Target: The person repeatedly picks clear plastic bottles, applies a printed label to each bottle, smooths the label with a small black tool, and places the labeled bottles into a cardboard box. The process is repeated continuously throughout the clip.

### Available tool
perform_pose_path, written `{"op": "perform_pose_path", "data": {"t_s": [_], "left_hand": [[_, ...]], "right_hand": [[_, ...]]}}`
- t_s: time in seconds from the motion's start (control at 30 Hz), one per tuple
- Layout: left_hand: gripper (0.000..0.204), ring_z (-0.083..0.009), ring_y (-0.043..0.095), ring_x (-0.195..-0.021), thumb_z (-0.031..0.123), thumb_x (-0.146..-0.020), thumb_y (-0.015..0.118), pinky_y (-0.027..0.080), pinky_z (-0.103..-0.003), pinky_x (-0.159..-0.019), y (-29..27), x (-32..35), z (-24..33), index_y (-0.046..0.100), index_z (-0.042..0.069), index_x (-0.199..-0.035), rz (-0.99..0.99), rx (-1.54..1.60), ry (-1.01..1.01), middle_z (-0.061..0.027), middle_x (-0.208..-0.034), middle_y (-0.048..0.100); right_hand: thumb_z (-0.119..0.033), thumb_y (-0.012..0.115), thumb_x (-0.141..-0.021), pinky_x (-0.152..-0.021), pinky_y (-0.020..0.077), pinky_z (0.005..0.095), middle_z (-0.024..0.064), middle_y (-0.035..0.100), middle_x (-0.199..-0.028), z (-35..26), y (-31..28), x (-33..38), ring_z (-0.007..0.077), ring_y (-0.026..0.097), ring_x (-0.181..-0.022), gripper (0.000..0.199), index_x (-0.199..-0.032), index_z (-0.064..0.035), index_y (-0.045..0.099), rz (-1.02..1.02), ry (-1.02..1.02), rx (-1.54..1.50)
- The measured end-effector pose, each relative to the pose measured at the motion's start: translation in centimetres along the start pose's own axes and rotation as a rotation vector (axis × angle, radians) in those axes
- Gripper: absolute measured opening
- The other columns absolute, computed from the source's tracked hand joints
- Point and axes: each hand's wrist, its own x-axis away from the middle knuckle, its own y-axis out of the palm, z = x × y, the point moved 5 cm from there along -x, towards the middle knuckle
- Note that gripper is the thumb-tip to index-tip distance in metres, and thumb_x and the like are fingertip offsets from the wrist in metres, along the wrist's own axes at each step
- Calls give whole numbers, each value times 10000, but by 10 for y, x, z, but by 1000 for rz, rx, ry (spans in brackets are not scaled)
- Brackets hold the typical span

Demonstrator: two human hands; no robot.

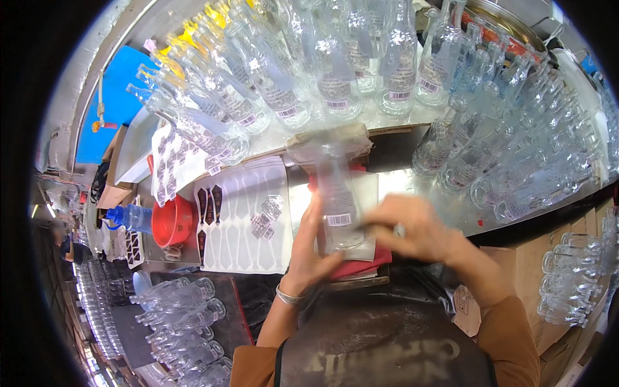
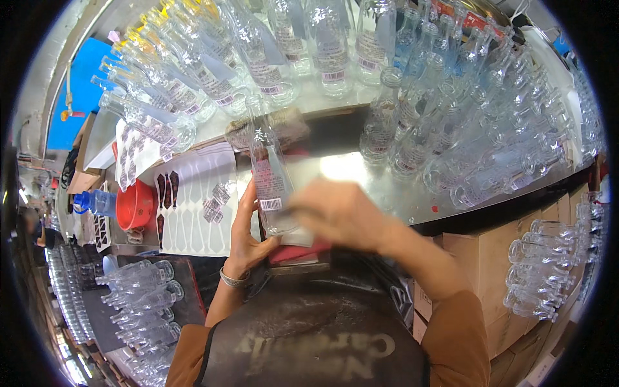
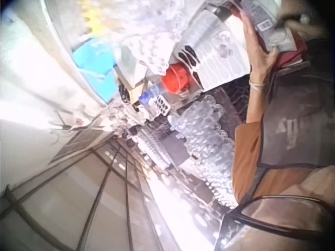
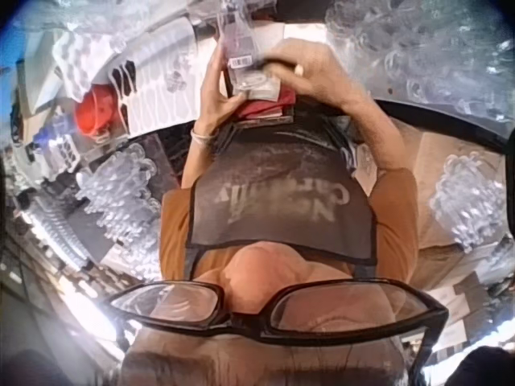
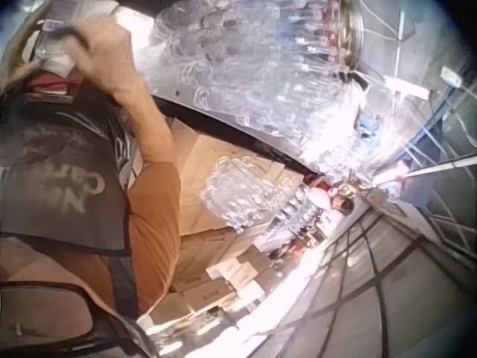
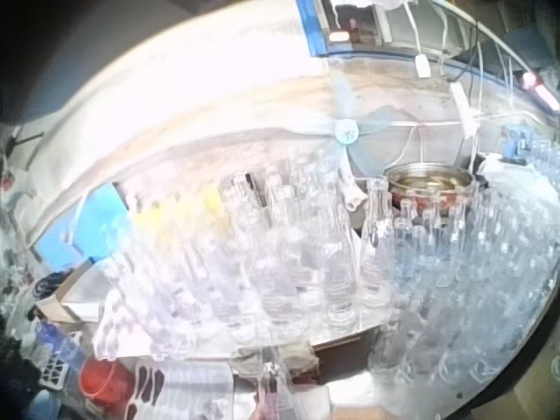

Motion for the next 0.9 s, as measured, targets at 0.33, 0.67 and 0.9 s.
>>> {"op": "perform_pose_path", "data": {"t_s": [0.33, 0.67, 0.9], "left_hand": [[1027, -300, 362, -1453, -11, -671, 751, 344, -411, -1159, 1, -2, 10, 260, 16, -1572, 46, -61, -6, -183, -1591, 339], [1052, -344, 367, -1450, 24, -681, 787, 328, -420, -1171, 7, 3, 13, 233, 20, -1576, 92, -91, 8, -212, -1589, 328], [1141, -344, 396, -1421, 81, -702, 842, 360, -422, -1139, 14, 4, 15, 105, -65, -1561, 193, -106, 35, -262, -1581, 295]], "right_hand": [[-97, 739, -796, -753, 540, 379, 122, 698, -940, 14, -36, -83, 312, 664, -844, 227, -1013, -51, 691, 401, -124, 402], [-116, 662, -779, -633, 521, 412, 91, 585, -777, -2, -19, -77, 300, 616, -765, 69, -791, -75, 607, 293, -185, 405], [-115, 643, -784, -652, 559, 391, 147, 688, -854, -29, 31, -84, 296, 697, -825, 94, -833, -37, 658, -262, -128, 597]]}}
